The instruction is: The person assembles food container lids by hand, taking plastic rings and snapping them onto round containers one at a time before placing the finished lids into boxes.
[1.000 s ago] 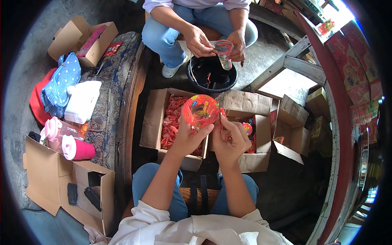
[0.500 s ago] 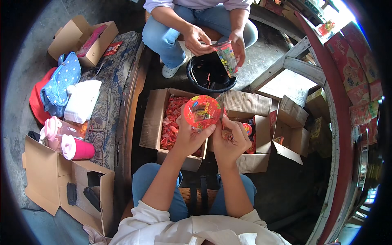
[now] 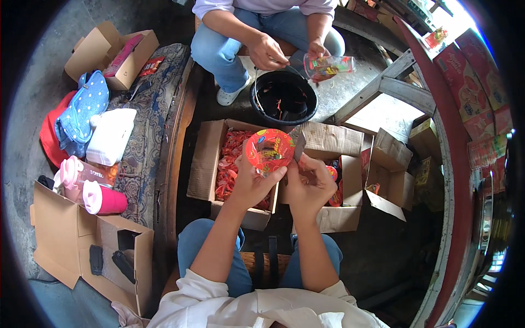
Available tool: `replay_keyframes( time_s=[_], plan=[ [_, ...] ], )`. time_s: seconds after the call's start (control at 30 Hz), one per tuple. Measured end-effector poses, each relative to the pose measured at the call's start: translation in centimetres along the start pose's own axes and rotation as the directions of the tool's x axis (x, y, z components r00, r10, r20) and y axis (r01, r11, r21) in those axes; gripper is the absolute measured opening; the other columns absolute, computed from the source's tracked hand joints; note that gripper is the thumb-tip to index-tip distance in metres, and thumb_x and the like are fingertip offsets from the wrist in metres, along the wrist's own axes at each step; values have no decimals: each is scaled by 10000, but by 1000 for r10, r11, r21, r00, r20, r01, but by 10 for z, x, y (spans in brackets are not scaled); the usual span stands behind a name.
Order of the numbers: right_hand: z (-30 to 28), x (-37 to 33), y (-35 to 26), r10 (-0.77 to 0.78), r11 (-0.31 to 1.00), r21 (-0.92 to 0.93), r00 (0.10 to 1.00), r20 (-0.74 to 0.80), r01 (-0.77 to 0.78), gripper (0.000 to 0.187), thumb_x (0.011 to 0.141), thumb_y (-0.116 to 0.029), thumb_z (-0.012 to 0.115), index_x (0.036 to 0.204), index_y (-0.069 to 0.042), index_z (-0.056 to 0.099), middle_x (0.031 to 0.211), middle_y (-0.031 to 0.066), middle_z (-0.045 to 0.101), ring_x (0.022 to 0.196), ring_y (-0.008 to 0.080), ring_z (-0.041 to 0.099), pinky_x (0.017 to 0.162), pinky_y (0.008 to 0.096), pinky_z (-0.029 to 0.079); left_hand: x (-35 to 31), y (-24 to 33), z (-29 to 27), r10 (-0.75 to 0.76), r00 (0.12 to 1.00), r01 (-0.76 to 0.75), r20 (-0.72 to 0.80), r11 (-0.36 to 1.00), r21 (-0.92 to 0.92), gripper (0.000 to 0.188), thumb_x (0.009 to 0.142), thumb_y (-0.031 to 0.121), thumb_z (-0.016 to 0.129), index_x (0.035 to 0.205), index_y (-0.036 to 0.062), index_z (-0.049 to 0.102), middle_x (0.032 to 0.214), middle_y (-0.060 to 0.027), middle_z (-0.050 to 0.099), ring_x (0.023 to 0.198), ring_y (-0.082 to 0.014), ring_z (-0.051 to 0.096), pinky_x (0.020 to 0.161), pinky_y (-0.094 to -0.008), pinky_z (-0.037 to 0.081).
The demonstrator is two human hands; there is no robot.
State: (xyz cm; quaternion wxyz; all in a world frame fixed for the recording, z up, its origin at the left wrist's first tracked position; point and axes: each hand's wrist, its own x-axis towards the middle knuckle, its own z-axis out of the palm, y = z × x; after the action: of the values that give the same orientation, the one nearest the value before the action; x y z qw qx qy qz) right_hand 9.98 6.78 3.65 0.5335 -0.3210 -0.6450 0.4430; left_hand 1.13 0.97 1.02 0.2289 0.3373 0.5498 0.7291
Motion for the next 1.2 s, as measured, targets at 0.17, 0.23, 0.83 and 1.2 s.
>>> replay_keyframes(
  time_s=[0.17, 0.23, 0.83, 1.2],
  plan=[
    [-5, 6, 0, 242, 911, 312, 961, 132, -272, 154, 729, 66, 665, 879, 40, 637, 795, 58, 629, 733, 86, 591, 659, 209, 486, 0, 1, -7, -83, 996, 83, 39, 997, -2, 458, 729, 167, 710, 1111, 28, 501, 1015, -68, 611, 949, -170, 570, 863, -333, 399],
    [-6, 7, 3, 254, 894, 340, 956, 149, -291, 152, 727, 67, 666, 874, 37, 641, 795, 58, 631, 722, 81, 592, 648, 205, 484, 2, 5, -5, -22, 999, 22, 34, 1000, 2, 463, 734, 175, 706, 1122, 31, 498, 1019, -64, 610, 961, -171, 561, 877, -340, 379],
    [1, 1, -5, -253, 930, -264, 966, 52, 258, 200, 666, 72, 685, 849, -6, 658, 673, 86, 599, 583, 133, 584, 500, 234, 434, 0, -8, -8, 31, 996, -46, 82, 980, 194, 544, 746, 135, 672, 1210, 42, 403, 1097, -54, 565, 1021, -150, 522, 900, -341, 279],
    [1, 3, 3, -371, 860, -344, 925, 83, 376, 244, 662, 79, 674, 882, -25, 662, 696, 104, 603, 595, 208, 597, 535, 285, 471, 2, -3, -10, 145, 984, -164, 101, 962, 219, 471, 718, 15, 646, 1147, -8, 452, 1077, -104, 554, 976, -168, 567, 840, -310, 473]
  ],
)
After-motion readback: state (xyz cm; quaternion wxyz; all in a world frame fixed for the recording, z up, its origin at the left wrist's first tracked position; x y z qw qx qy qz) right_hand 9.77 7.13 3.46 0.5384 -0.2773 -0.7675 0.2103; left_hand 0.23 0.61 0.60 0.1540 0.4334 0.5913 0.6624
